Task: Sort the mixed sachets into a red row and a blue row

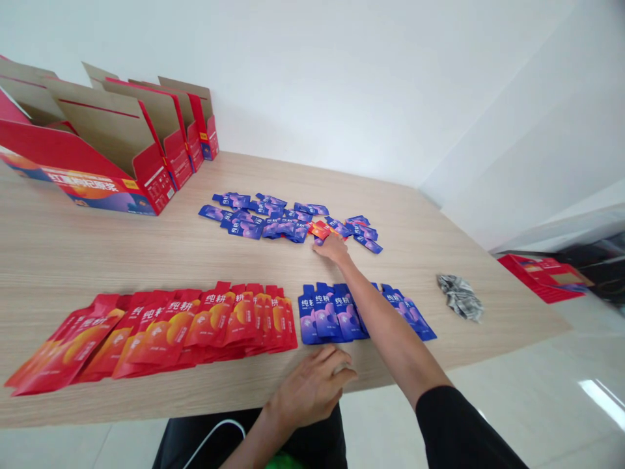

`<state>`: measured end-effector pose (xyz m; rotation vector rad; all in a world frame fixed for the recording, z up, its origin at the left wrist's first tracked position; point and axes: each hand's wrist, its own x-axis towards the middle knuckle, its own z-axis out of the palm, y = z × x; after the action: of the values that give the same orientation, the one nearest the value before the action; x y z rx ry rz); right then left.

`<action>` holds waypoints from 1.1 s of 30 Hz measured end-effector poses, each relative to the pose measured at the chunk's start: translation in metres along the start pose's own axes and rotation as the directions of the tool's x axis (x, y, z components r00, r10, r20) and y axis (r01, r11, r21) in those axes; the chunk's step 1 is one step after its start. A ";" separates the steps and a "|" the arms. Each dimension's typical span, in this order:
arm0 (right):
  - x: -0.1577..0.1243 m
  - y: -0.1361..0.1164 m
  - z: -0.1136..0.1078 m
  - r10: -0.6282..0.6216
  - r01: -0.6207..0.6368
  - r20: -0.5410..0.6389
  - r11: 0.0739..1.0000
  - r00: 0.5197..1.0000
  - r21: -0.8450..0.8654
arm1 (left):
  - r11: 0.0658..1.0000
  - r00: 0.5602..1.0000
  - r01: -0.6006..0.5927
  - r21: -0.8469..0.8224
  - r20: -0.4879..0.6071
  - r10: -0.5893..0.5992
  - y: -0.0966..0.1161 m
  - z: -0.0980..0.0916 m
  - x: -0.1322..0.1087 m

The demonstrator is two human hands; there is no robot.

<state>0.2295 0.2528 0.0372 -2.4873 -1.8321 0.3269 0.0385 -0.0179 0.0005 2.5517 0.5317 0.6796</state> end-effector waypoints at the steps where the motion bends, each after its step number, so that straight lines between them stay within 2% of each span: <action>1: 0.000 -0.003 -0.001 0.050 -0.049 0.011 0.999 0.999 -0.013 | 1.000 1.000 -0.005 0.006 -0.003 0.005 0.000 0.000 0.000; 3: 0.000 -0.005 -0.005 0.100 -0.098 0.043 0.995 0.994 -0.033 | 1.000 1.000 -0.011 0.011 -0.005 0.011 -0.001 0.001 -0.001; 5: -0.001 -0.002 -0.010 0.074 -0.070 0.077 0.996 0.994 -0.051 | 1.000 1.000 -0.010 0.018 -0.011 0.010 -0.001 0.002 -0.001; 11: -0.022 0.025 -0.028 0.051 -0.039 0.132 0.995 0.990 -0.094 | 0.998 0.998 -0.005 0.067 -0.064 0.009 0.000 0.004 0.000; 13: -0.037 0.036 -0.032 0.064 -0.050 0.132 0.993 0.989 -0.109 | 0.994 0.990 0.041 0.099 -0.141 -0.027 0.000 0.004 0.000; 17: -0.077 0.059 -0.034 0.092 -0.078 0.096 0.987 0.991 -0.140 | 0.986 0.941 0.148 0.076 -0.318 -0.116 0.001 0.003 0.001; 22: -0.137 0.079 -0.023 0.065 -0.066 -0.015 0.993 0.998 -0.100 | 0.956 0.904 0.283 0.084 -0.357 -0.236 -0.004 0.014 0.002; 25: -0.177 0.078 -0.011 -0.010 0.007 -0.109 1.000 0.994 -0.024 | 0.935 0.896 0.339 0.105 -0.338 -0.287 -0.009 0.025 0.002; 28: -0.211 0.067 0.001 -0.067 0.073 -0.175 0.997 0.982 0.024 | 0.938 0.912 0.329 0.109 -0.293 -0.286 -0.012 0.031 0.002; 33: -0.239 0.049 0.011 -0.046 0.047 -0.184 0.999 0.982 0.003 | 0.943 0.907 0.327 0.059 -0.299 -0.296 -0.009 0.026 0.002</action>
<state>0.2063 0.0103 0.0538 -2.3747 -1.8085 0.0969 0.0519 -0.0176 -0.0241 2.3942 1.0765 0.9263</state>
